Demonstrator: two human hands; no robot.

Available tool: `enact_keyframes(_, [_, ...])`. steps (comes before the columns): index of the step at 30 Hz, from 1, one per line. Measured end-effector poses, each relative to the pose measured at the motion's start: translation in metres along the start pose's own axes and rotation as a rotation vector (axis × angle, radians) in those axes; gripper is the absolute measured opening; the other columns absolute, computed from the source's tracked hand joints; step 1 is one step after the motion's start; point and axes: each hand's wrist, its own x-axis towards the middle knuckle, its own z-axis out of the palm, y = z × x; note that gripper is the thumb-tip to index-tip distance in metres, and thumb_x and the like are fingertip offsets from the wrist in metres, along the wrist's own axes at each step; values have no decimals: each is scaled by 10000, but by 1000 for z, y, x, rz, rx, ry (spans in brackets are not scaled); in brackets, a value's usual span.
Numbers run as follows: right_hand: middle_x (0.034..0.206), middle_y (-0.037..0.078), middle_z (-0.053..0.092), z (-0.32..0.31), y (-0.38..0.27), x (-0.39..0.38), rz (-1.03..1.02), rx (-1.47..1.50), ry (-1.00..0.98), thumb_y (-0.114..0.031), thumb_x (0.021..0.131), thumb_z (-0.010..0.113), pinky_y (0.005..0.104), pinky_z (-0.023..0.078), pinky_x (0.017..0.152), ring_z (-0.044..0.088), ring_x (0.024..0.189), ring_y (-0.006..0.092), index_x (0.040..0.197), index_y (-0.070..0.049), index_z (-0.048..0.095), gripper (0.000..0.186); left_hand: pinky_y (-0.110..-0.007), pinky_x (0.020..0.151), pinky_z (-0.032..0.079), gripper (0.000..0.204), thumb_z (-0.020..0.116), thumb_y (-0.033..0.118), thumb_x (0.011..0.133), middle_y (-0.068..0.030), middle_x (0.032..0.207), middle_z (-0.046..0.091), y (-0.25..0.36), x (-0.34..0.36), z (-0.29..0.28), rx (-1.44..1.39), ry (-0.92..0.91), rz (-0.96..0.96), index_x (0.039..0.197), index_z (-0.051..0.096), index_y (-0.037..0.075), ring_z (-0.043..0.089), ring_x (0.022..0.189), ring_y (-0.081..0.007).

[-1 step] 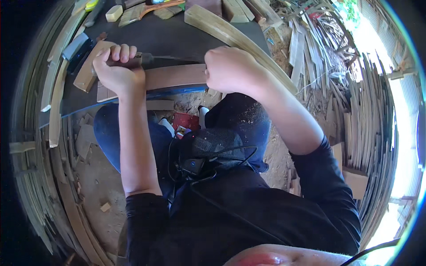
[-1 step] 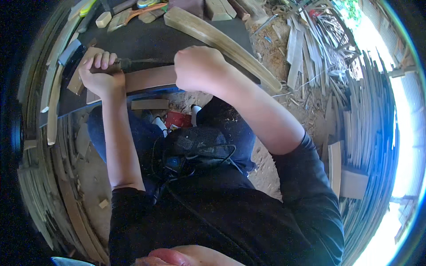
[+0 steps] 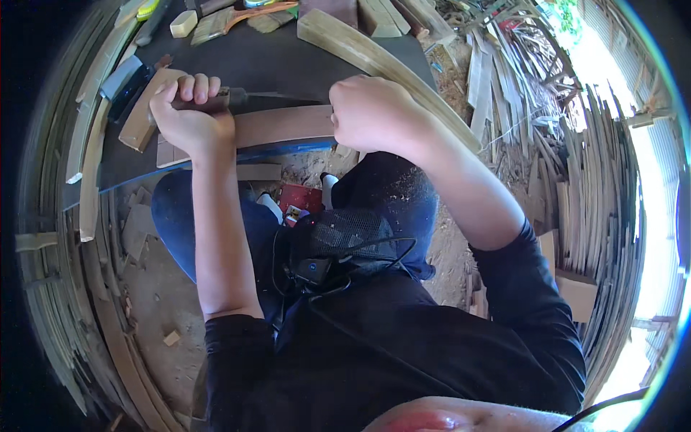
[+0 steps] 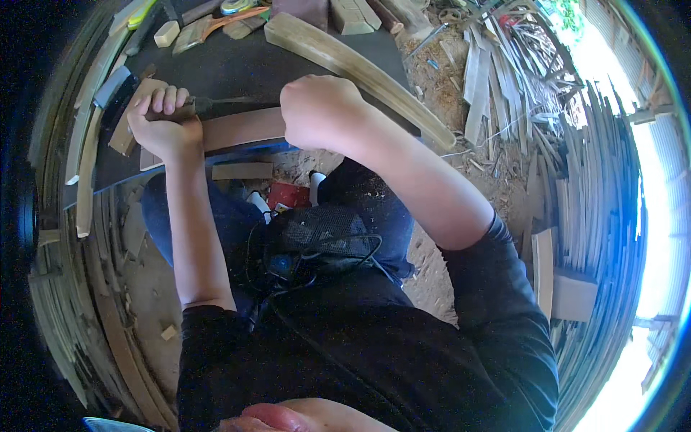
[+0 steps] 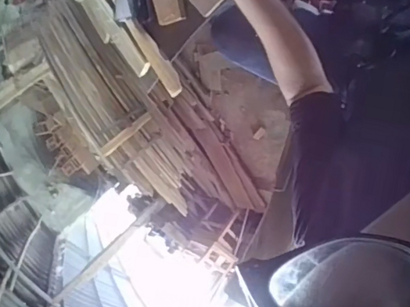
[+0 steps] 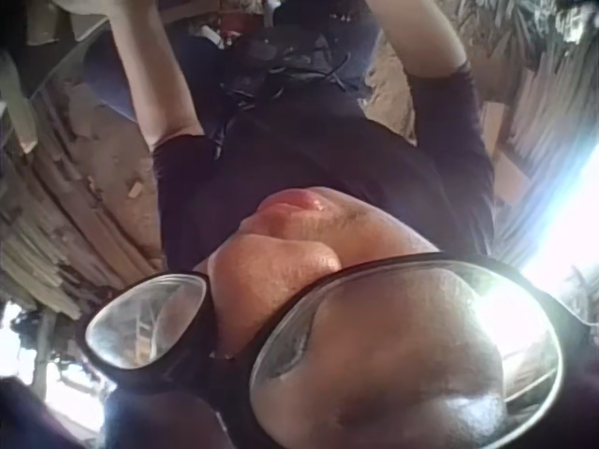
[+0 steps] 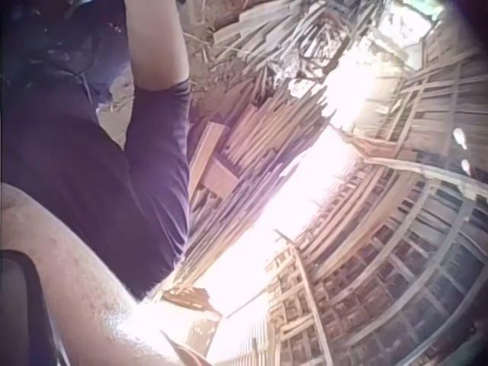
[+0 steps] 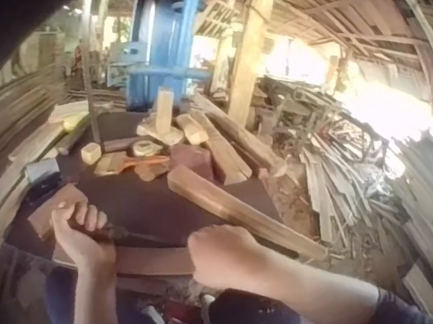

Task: The person uses a chisel and a wooden mallet to carve and shape a small rectangular piece of wood on a workbench. They repeatedly strike the chisel to remove wood shavings and then inspect the carved surface by hand.

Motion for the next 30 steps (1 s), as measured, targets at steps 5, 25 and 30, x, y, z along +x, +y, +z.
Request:
enact_keyframes(5, [868,212,727,13,-9,-3,55,169,250,-148,879,642,460,568,820,717,870,394,872,8,715,173,-317,599,299,176,540,182,836,15,681,357,-4,-1,3,-20,-55,-10,777,378,149,330,600,-130])
enact_keyframes(25, [837,125,719,33,21,-36,-50,505,359,-142,836,792,345,543,700,697,736,234,936,-47,781,139,-315,596,298,167,567,159,829,8,688,376,-4,-8,6,-50,-32,5,797,404,141,336,598,-128])
enact_keyframes(30, [786,118,740,24,30,-13,-20,469,118,-119,855,780,320,541,678,696,712,161,897,4,749,134,-319,589,303,170,546,177,830,11,676,391,-4,-2,3,-23,-39,9,763,392,153,335,597,-124])
